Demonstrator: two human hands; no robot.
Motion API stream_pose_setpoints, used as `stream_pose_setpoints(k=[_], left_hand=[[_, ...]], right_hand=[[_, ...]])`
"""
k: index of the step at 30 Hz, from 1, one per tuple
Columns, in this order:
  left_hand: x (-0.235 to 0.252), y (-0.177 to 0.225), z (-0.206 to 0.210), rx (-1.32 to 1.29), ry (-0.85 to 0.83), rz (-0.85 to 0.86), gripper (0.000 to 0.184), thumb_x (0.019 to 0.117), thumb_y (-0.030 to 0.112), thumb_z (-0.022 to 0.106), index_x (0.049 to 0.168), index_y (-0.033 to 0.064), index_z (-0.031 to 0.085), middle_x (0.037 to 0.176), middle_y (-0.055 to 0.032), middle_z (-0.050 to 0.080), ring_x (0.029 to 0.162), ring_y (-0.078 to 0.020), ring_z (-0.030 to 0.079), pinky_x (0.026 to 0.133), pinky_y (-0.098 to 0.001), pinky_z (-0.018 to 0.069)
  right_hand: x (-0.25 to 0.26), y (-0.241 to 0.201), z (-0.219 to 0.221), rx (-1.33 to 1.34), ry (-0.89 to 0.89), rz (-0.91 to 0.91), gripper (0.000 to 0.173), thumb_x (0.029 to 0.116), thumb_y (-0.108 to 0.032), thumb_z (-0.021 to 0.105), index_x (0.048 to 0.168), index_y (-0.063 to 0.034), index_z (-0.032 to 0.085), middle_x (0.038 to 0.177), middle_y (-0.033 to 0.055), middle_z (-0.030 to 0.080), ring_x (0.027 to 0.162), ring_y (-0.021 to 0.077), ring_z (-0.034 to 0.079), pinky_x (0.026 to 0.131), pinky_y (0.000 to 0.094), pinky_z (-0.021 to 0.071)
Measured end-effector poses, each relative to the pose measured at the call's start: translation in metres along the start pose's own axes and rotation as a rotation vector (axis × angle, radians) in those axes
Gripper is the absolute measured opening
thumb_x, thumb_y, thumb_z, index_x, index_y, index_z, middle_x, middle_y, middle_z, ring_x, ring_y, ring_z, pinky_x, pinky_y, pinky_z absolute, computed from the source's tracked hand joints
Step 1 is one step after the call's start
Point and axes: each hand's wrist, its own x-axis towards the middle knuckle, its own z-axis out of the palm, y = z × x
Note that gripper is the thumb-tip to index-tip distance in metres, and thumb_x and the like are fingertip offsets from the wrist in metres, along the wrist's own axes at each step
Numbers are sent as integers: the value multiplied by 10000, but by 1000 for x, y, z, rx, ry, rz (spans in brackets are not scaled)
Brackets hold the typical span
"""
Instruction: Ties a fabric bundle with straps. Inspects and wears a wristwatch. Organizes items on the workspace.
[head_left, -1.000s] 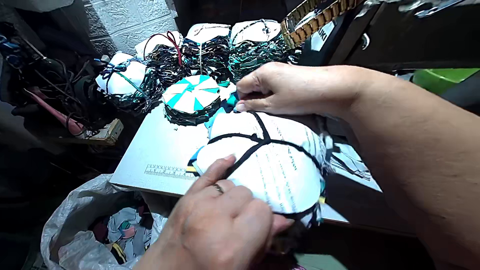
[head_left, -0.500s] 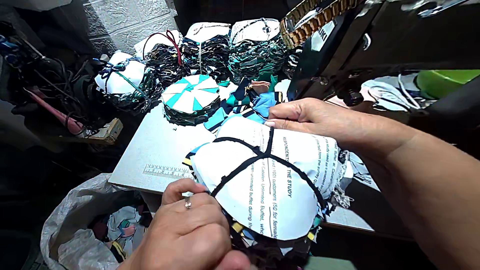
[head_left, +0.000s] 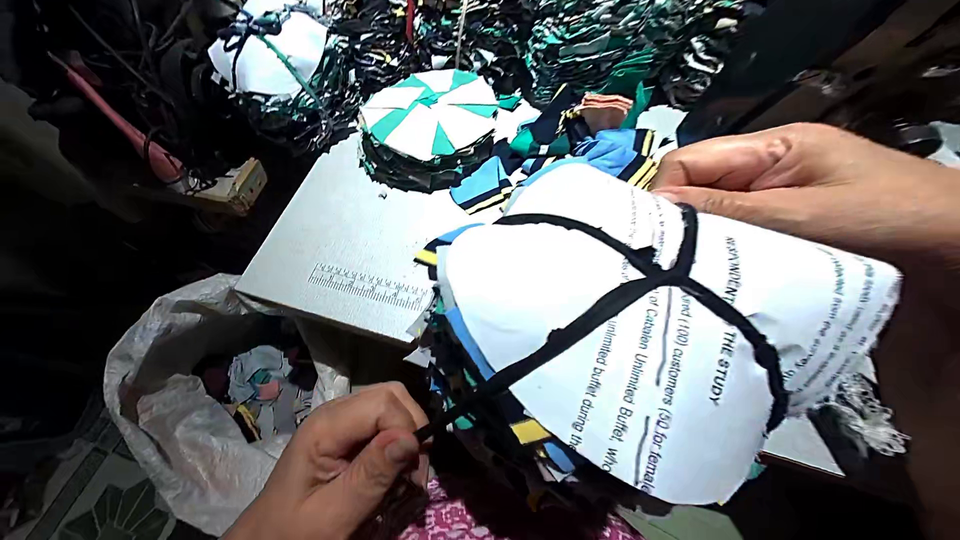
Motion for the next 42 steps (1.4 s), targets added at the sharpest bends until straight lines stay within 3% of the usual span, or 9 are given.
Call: stream_pose_setpoints(k=[6,12,15,20,26,32,36,39,42], left_hand=[[-9,-13,0,-239,-56,-169,256,1089,332,481,990,148,629,796,78,618,744,49,582,683,-109,479],[-20,-30,0,-385,-17,-277,247,1077,339,510,960,173,651,813,83,642,746,48,582,673,-110,466],[-24,-38,5,-319,52,-271,251,1064,357,537,950,194,689,930,99,642,834,42,568,719,-133,464],[-27,-48,16,-302,183,-278,219,1034,351,598,914,210,716,1171,60,634,1107,-50,599,949,-248,520],[-23,-49,22,-555,140,-287,183,1051,280,577,960,185,704,951,72,670,938,-16,632,910,-235,522],[-14,-42,18,-630,184,-290,165,1047,256,581,995,166,709,963,14,712,969,-66,690,949,-283,558],[0,-31,8,-589,306,-361,166,1045,250,583,965,160,698,903,1,685,874,-67,684,847,-248,583],[10,-28,3,-621,403,-401,158,1040,224,581,1013,140,712,880,-16,682,797,-73,680,764,-242,597],[14,-26,5,-654,495,-429,154,1023,193,598,930,134,705,794,-8,650,710,-65,660,686,-232,599]], right_hand=[[-5,6,-7,97,-95,28,239,1043,-215,542,832,-223,655,679,-122,660,576,-62,601,493,113,509],[-6,-33,11,185,18,374,393,998,101,356,813,-130,615,649,-78,671,564,-44,620,513,108,509],[-1,-64,31,178,154,570,409,1013,159,304,841,-97,574,623,-83,624,553,-58,601,521,85,488],[-14,-46,24,183,93,421,347,1061,57,321,947,-119,598,711,-128,643,635,-98,608,597,78,516],[-25,0,5,203,-80,129,116,986,-112,591,1012,-189,674,826,-101,721,715,-17,677,631,176,598],[-34,-18,24,262,55,184,251,1043,-29,445,1006,-130,672,806,-109,698,706,-72,647,636,113,559],[-36,-59,49,171,241,422,376,962,157,360,842,-139,559,657,-129,605,588,-101,554,566,72,470],[-54,-36,58,193,288,265,323,981,10,447,860,-231,624,682,-185,634,586,-124,560,537,63,481],[-55,-46,73,161,391,342,286,1023,63,417,875,-132,565,656,-134,586,557,-104,541,529,69,473]])
